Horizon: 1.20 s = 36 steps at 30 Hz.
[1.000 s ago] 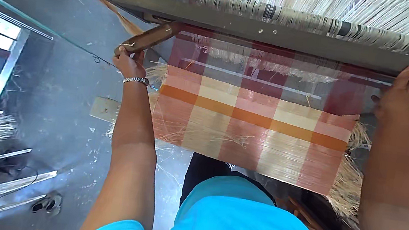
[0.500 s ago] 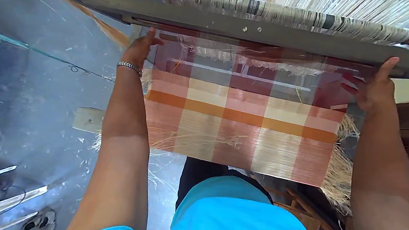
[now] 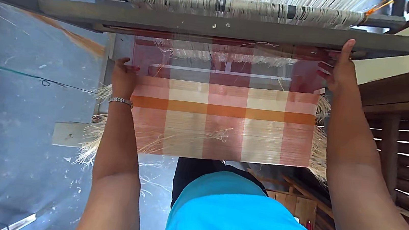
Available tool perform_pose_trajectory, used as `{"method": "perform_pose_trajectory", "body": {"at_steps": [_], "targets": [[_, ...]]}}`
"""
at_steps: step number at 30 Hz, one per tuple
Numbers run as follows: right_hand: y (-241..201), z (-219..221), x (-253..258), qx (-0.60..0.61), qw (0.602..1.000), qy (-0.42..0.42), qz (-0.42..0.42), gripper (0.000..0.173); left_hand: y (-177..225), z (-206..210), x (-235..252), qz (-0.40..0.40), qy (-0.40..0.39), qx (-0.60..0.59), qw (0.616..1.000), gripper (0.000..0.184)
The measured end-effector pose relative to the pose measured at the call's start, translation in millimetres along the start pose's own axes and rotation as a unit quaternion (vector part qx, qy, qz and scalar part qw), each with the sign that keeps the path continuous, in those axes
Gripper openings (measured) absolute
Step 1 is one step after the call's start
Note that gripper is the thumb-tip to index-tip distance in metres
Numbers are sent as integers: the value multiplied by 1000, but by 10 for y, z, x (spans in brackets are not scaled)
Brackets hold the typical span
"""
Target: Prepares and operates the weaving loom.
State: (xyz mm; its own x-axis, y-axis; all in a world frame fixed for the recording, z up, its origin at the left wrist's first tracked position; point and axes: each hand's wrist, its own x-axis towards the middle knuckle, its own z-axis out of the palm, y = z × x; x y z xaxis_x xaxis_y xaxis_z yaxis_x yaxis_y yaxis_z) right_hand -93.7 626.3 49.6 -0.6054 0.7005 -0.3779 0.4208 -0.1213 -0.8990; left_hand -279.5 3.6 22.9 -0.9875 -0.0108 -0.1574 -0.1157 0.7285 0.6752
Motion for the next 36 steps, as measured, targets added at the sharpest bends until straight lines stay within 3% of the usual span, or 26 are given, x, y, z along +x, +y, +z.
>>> {"method": "perform_pose_trajectory", "body": {"at_steps": [3, 9, 12, 16, 19, 23, 25, 27, 32, 36], "targets": [[24, -6, 10, -3, 1000, 8, -4, 83, -105, -66, -115, 6, -4, 24, 1000, 38], [163, -196, 55, 31, 996, 67, -41, 82, -212, -132, -95, 5, -8, 45, 999, 39], [354, -489, -13, 45, 983, 151, -94, 71, -178, -148, -101, -7, -14, 69, 997, 40], [600, -973, -145, 84, 939, 293, -157, 80, -205, -128, -63, -18, -16, 81, 996, 41], [638, -1298, -437, 13, 909, 368, -196, 77, -210, -119, -68, -22, -13, 72, 997, 42], [592, -1582, -959, -193, 843, 427, -265, 66, -195, -96, -87, -17, -18, 54, 998, 42], [559, -1568, -1157, -244, 811, 416, -331, 59, -189, -90, -102, -16, -16, 48, 999, 42], [524, -1503, -1278, -287, 806, 359, -372, 56, -190, -84, -112, -11, -19, 52, 998, 42], [499, -1005, -1286, -410, 813, 199, -362, 41, -111, -57, -169, -21, -8, 108, 994, 42], [789, -582, -1014, -464, 787, 75, -400, 28, -25, -59, -217, -40, 2, 179, 983, 43]]}}
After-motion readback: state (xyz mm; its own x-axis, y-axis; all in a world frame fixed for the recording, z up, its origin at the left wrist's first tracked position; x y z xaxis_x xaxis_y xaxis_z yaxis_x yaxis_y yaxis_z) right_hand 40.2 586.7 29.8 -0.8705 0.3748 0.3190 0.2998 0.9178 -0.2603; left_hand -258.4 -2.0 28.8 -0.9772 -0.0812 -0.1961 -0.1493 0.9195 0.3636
